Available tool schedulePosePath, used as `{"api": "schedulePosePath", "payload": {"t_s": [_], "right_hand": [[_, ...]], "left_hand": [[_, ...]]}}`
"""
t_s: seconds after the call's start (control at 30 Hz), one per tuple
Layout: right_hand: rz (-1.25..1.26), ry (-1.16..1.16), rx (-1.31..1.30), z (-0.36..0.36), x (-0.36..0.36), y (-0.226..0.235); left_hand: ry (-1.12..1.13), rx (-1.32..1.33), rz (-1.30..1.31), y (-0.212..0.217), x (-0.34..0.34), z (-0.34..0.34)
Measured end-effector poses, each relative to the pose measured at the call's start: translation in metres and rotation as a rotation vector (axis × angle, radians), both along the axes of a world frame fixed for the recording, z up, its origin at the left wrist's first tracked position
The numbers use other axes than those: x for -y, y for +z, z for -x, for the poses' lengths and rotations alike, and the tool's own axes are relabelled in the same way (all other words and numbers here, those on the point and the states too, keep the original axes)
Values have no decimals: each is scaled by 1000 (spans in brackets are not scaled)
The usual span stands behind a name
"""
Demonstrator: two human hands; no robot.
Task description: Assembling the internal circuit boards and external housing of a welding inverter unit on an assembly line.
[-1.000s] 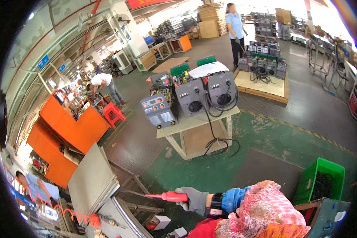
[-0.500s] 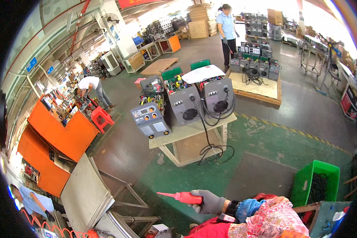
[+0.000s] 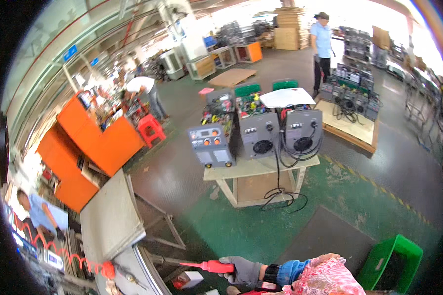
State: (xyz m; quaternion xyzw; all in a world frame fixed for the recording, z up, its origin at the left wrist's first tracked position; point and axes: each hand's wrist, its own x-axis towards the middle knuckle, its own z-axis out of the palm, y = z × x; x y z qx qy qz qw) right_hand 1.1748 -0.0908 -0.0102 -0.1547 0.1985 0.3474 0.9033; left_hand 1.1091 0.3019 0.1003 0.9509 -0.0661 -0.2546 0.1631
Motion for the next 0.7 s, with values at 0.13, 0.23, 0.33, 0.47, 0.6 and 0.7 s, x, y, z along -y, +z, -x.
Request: {"api": "schedulePosePath", "payload": {"t_s": [0.13, 0.23, 0.33, 0.47, 0.6, 0.7], "right_hand": [[32, -19, -64, 11, -14, 18], [-183, -57, -161, 22, 2, 1], [557, 119, 463, 39, 11, 0], [235, 133, -43, 47, -17, 13], [244, 286, -80, 48, -88, 17], [287, 437, -31, 68, -154, 41]], "left_hand": [[-6, -66, -260, -25, -7, 19], [35, -174, -197, 2, 25, 16], [42, 102, -18, 15, 21, 34], [273, 274, -136, 27, 3, 97], [506, 375, -172, 23, -40, 190], [721, 763, -213, 43, -62, 271]]}}
